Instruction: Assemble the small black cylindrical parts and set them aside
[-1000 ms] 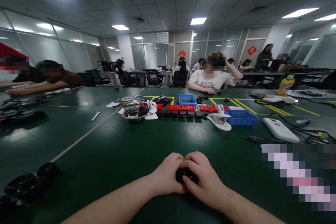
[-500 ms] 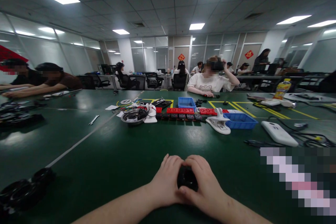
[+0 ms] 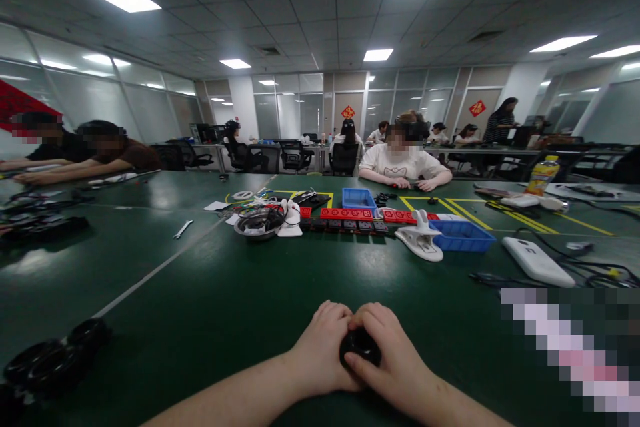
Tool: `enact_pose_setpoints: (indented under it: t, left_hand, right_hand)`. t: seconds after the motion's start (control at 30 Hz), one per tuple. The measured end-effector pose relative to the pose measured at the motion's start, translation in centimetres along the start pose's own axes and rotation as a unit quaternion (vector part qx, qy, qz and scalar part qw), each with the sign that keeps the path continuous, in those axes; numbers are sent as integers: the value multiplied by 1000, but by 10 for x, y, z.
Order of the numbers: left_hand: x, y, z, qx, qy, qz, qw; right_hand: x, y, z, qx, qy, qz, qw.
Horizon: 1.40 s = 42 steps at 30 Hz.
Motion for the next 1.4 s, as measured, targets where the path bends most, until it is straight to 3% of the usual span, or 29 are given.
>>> enact_pose_setpoints:
  t: [0.17, 0.27, 0.37, 0.57, 0.73, 0.9, 1.17, 1.4]
  left_hand:
    - [9, 3, 2, 46, -70, -43, 996]
    - [11, 3, 3, 74, -76, -46, 993]
    - [8, 2, 2, 67, -55, -47, 995]
    - [0, 2, -2, 2, 1, 16, 1000]
    - [-4, 0, -3, -27, 38, 59, 997]
    - [-3, -3, -2, -6, 29, 60, 998]
    - [11, -3, 2, 24, -28, 7, 999]
    - [10, 1, 2, 54, -61, -23, 996]
  right_hand:
    - [10, 5, -2, 26, 82, 58, 995]
    - [16, 8, -4, 42, 122, 55, 990]
    - [16, 8, -4, 32, 129, 26, 991]
    - [0, 0, -3, -45, 38, -8, 998]
    - [-4, -4, -1, -19, -60, -55, 997]
    - [0, -3, 0, 1, -82, -62, 995]
    - [2, 0, -1, 4, -11, -20, 1000]
    - [12, 5, -3, 20, 66, 49, 996]
Point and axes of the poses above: each hand's wrist, its own z-axis towards the middle knuckle, its own y-axis out of the back of the hand, x = y × z, the point moved 2 cm from there along z, towards the middle knuckle, and after that the axes turned 5 degrees about z, right-handed, at the moved point
